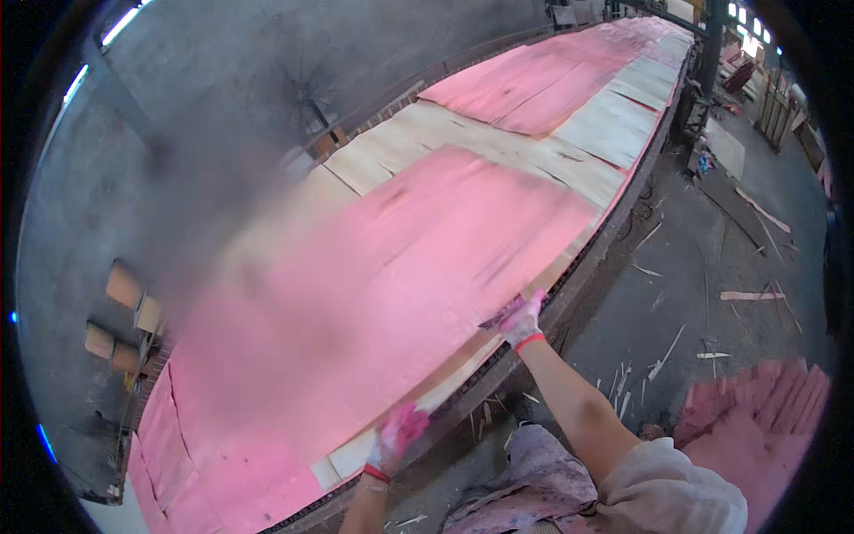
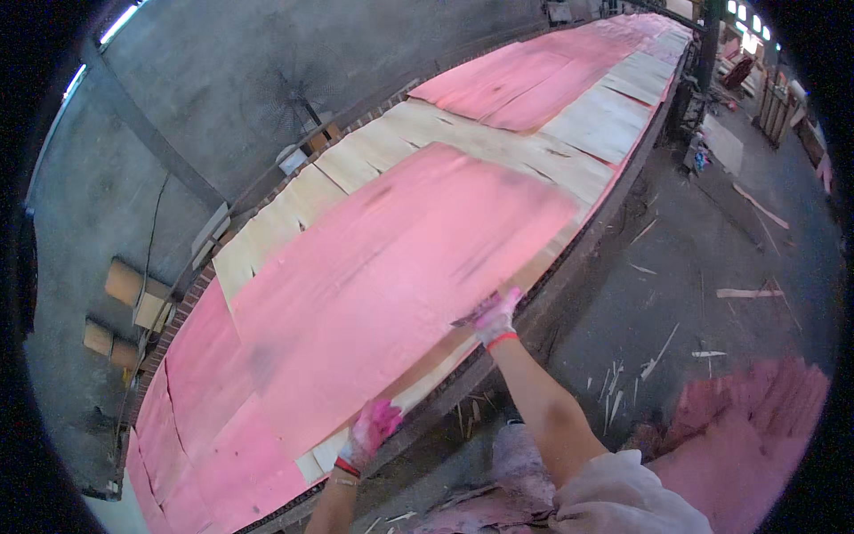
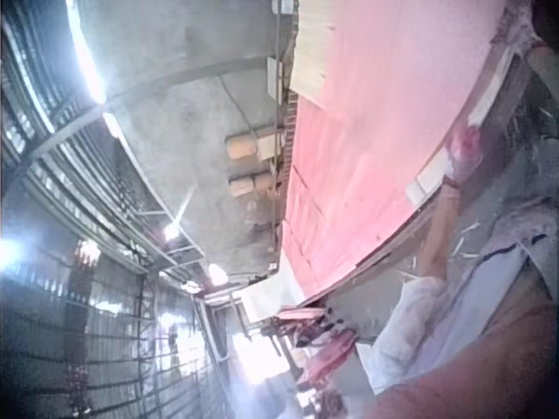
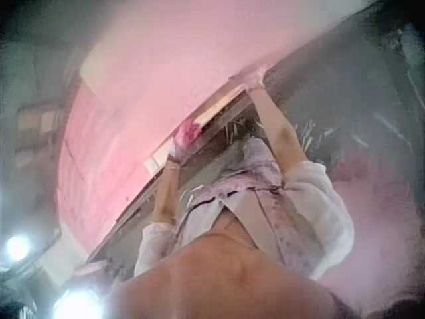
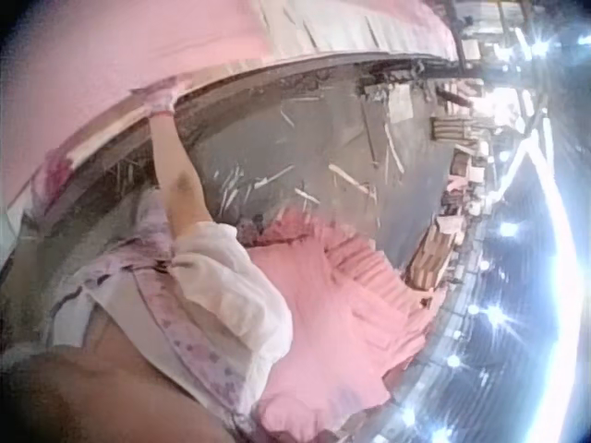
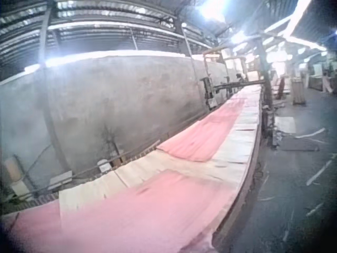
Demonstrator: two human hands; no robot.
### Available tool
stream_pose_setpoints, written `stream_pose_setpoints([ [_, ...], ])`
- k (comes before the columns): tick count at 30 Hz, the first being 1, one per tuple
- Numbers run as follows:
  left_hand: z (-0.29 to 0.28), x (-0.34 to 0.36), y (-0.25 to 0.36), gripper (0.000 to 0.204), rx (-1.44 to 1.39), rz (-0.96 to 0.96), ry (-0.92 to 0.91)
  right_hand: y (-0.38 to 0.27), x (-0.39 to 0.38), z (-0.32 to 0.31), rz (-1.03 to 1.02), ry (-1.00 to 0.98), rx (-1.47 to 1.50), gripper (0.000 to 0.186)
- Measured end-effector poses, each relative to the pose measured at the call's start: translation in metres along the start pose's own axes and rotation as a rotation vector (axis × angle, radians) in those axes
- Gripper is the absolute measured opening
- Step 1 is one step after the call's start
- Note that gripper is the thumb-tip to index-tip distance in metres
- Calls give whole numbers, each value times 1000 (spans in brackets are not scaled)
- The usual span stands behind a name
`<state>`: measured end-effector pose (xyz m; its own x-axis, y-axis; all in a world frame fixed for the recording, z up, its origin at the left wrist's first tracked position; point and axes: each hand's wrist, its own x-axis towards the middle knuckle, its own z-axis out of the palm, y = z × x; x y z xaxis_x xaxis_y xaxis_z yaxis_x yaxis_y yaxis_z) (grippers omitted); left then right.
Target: The person lays wooden veneer sheets onto a long table, trims excess material using a hand tool, places scrap pieces onto a pile, and fetches additional veneer sheets from a stack to position them on the table.
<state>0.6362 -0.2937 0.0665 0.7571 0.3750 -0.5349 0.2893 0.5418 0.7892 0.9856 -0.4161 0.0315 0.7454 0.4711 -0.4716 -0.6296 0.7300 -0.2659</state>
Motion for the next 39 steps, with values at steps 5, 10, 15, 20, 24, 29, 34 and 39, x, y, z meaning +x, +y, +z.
stream_pose_setpoints([
  [5,-68,21,-31,65,-697,-318,370,-9,64,-71,253,96,-135,52],
  [10,-80,45,-14,63,-968,-80,568,-13,47,-7,3,407,-693,40],
  [15,-134,77,-38,44,-579,308,552,-35,87,-3,229,283,-250,30],
  [20,-148,91,-27,44,-826,41,487,-24,64,125,-297,186,-681,24],
  [24,-130,93,-69,38,-850,356,762,-19,41,193,-222,-78,-856,18],
  [29,-77,112,-82,25,-575,215,758,-94,64,221,-301,-147,-947,12],
  [34,0,206,6,38,-980,373,643,-149,196,238,-166,-123,-780,12],
  [39,-36,362,111,40,-236,621,545,-175,374,223,38,-134,-566,19],
])
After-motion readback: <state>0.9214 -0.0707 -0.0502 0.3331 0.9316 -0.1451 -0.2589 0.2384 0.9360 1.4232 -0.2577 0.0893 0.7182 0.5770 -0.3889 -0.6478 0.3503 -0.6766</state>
